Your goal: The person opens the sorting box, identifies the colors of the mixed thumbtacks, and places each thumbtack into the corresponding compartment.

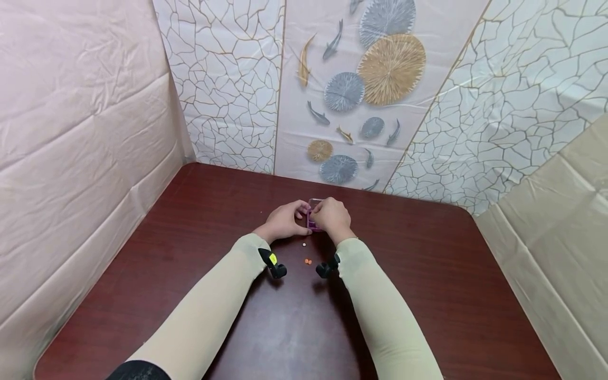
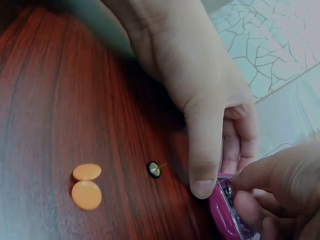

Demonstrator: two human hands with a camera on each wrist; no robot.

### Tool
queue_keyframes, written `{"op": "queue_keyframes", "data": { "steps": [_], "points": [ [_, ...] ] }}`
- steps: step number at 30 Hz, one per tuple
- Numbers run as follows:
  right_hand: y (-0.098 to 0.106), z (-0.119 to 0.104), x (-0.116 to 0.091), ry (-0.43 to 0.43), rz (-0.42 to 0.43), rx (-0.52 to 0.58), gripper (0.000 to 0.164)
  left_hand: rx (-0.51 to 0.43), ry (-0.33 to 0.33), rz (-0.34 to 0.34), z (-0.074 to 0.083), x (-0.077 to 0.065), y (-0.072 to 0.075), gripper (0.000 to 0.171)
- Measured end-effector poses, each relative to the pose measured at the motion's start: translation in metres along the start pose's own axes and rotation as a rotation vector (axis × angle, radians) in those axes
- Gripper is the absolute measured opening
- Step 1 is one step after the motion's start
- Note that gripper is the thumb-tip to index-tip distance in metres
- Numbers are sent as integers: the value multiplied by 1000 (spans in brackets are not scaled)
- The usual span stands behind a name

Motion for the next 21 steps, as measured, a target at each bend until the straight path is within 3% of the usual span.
{"op": "queue_keyframes", "data": {
  "steps": [6, 21],
  "points": [
    [-3, 2, 2, -29, -30, 51, 19, -8, -10, 0, 2, -1, 2, 67],
    [-2, 3, -5, -39, -2, 97, 20, -12, -14, -5, 2, -1, 1, 67]
  ]
}}
Point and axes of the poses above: each hand's wrist, its own x-axis towards the middle knuckle, its own y-axis out of the back of the hand, z = x × y, the point moved 9 cm from there along x, towards the middle knuckle, and after that the axes turned 9 degrees about -x, right-handed, at the moved point
